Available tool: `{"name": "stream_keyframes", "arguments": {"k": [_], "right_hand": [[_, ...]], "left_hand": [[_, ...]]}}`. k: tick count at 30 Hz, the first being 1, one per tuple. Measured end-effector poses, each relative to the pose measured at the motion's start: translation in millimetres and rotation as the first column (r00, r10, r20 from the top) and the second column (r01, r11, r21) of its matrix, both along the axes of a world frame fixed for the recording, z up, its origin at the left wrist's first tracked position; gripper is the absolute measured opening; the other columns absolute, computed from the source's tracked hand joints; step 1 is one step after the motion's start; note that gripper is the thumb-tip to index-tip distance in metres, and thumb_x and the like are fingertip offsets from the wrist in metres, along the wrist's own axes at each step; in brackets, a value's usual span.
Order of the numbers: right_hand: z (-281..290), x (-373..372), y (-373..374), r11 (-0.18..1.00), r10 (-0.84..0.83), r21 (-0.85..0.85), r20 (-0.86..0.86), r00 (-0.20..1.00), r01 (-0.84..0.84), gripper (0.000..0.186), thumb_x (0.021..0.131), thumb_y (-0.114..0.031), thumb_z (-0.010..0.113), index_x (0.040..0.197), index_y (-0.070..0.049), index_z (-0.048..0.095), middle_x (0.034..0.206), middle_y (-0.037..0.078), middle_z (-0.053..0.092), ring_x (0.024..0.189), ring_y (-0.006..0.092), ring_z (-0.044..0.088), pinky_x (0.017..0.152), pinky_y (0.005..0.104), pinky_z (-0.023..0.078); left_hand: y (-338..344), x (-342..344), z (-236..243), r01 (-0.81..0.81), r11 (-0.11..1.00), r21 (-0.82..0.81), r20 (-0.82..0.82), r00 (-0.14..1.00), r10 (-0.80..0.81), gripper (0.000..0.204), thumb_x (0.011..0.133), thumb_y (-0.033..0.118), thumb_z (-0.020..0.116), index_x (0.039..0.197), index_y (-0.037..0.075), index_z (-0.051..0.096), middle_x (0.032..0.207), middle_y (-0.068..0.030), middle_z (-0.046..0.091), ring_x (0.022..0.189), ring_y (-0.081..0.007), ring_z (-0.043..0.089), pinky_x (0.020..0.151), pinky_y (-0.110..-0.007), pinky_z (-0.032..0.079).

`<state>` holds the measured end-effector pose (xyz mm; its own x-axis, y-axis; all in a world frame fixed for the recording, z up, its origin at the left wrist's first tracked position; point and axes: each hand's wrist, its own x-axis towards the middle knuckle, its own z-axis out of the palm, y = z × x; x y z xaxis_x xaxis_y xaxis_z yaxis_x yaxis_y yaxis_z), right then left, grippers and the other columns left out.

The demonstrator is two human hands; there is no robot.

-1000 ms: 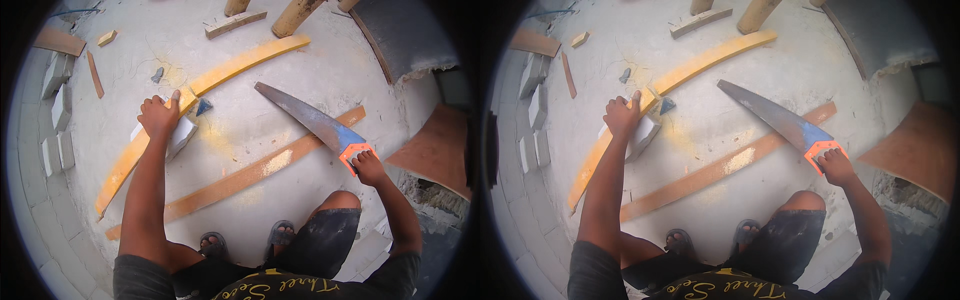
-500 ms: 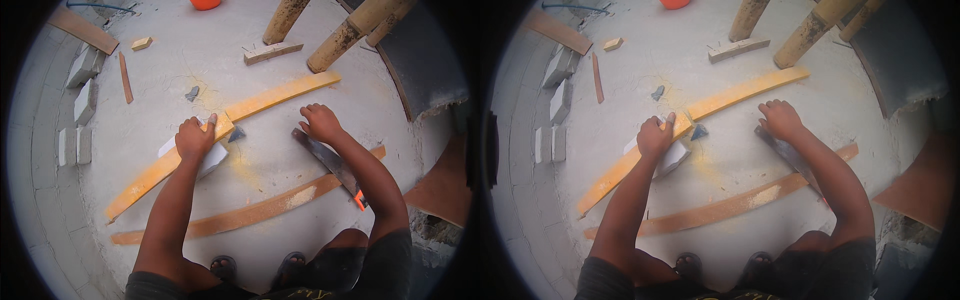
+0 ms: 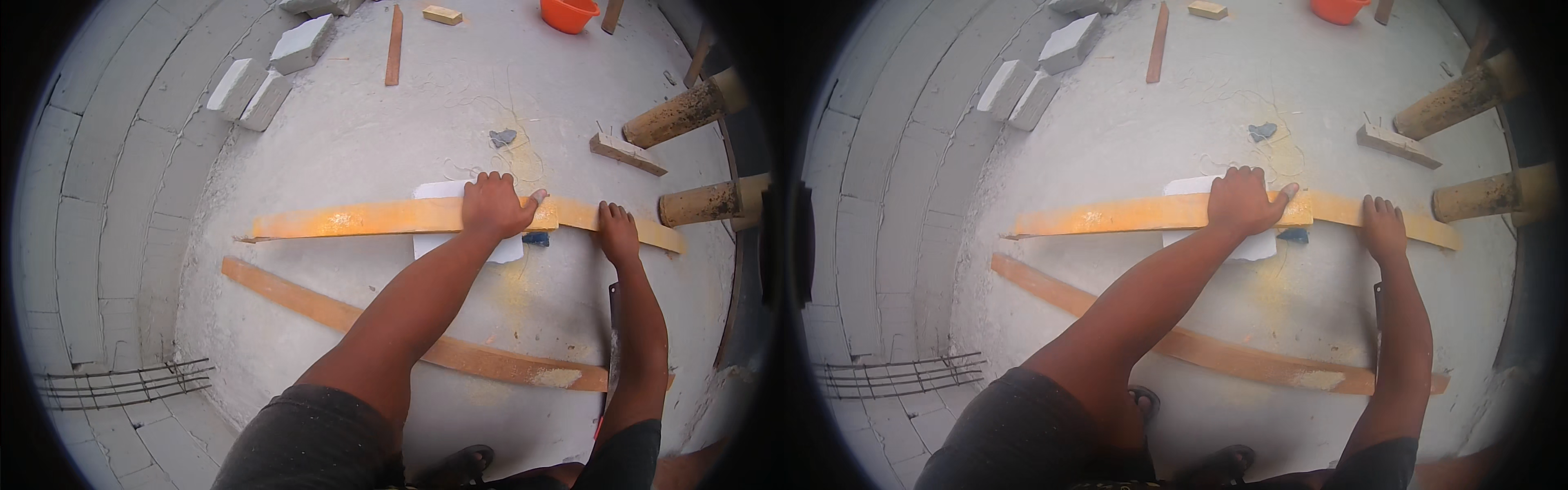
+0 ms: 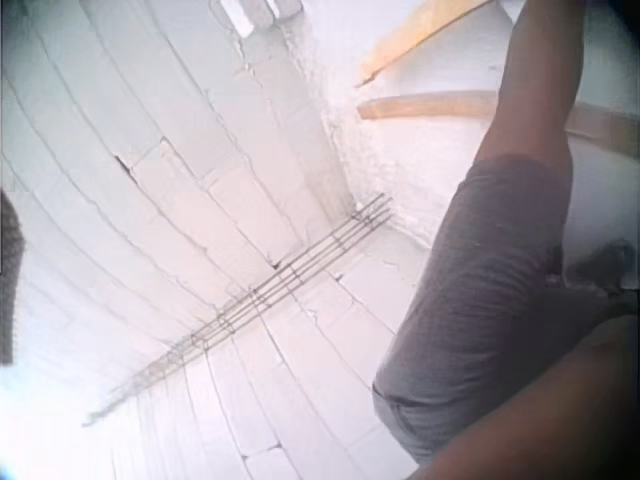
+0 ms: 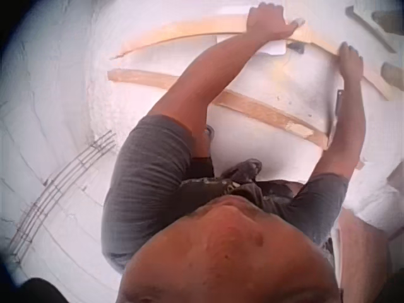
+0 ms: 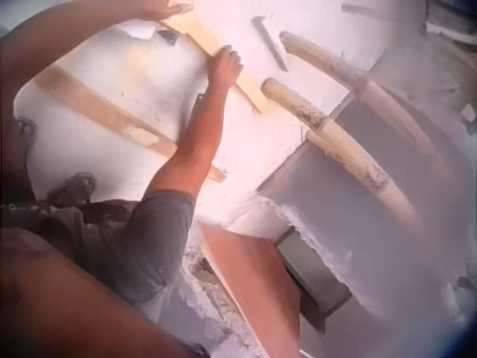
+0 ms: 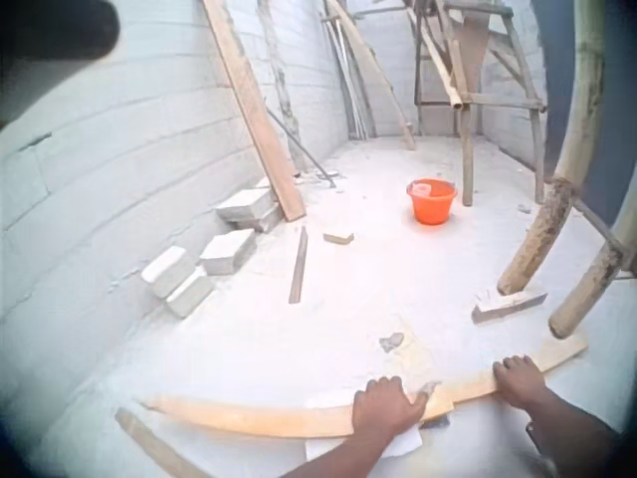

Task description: The person positions a wooden beam on a support block and saws through it using a hand saw, then hands the cut piece up to a worker on a ladder.

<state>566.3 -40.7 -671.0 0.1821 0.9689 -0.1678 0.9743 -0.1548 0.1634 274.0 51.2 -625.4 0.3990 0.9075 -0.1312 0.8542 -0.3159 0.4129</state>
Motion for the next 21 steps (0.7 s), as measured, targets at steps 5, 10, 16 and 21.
{"name": "stream_keyframes", "arguments": {"k": [5, 10, 16, 21], "right_hand": [[68.9, 29.7, -62.4, 0.870, -0.136, 0.438, -0.230, 0.963, 0.228, 0.061, 0.093, -0.012, 0.071, 0.147, -0.002, 0.043, 0.143, 0.021, 0.052, 0.133, 0.0393, 0.051, 0.110, 0.0453, 0.043], [197.6, 49.2, -163.5, 0.478, -0.093, 0.657, -0.622, 0.777, 0.583, 0.054, 0.100, -0.026, 0.072, 0.137, 0.007, 0.051, 0.128, 0.019, 0.063, 0.119, 0.0235, 0.060, 0.105, 0.0397, 0.049], [344.4, -9.7, -307.1, 0.168, 0.131, 0.509, -0.860, 0.493, 0.844, 0.067, 0.105, -0.039, 0.059, 0.148, 0.008, 0.039, 0.142, 0.021, 0.050, 0.129, 0.0301, 0.054, 0.115, 0.0448, 0.045], [381.3, -60.5, -394.1, 0.130, 0.150, 0.422, -0.903, 0.403, 0.897, 0.067, 0.105, -0.039, 0.059, 0.150, 0.004, 0.036, 0.145, 0.021, 0.048, 0.133, 0.0322, 0.052, 0.115, 0.0533, 0.043]], "left_hand": [[0.5, -4.1, 11.0, -0.038, 0.998, -0.042, 0.045, 0.998, 0.040, 0.075, 0.093, 0.071, 0.050, 0.109, 0.000, 0.068, 0.108, -0.0146, 0.067, 0.106, -0.0282, 0.059, 0.092, -0.042, 0.047], [-5.2, -15.1, 18.1, 0.174, 0.983, -0.054, 0.086, 0.982, -0.169, 0.084, 0.077, 0.080, 0.064, 0.120, 0.007, 0.066, 0.119, -0.0102, 0.061, 0.119, -0.0256, 0.052, 0.101, -0.041, 0.041], [-10.1, -21.6, 14.4, 0.384, 0.915, 0.121, -0.096, 0.923, -0.374, 0.081, 0.069, 0.054, 0.086, 0.129, 0.008, 0.059, 0.127, -0.0101, 0.056, 0.123, -0.0268, 0.050, 0.103, -0.045, 0.041], [-10.1, -38.0, 57.8, 0.452, 0.888, 0.086, -0.037, 0.892, -0.450, 0.068, 0.076, 0.035, 0.086, 0.129, 0.005, 0.057, 0.125, -0.0121, 0.055, 0.121, -0.0298, 0.050, 0.103, -0.043, 0.044]]}}
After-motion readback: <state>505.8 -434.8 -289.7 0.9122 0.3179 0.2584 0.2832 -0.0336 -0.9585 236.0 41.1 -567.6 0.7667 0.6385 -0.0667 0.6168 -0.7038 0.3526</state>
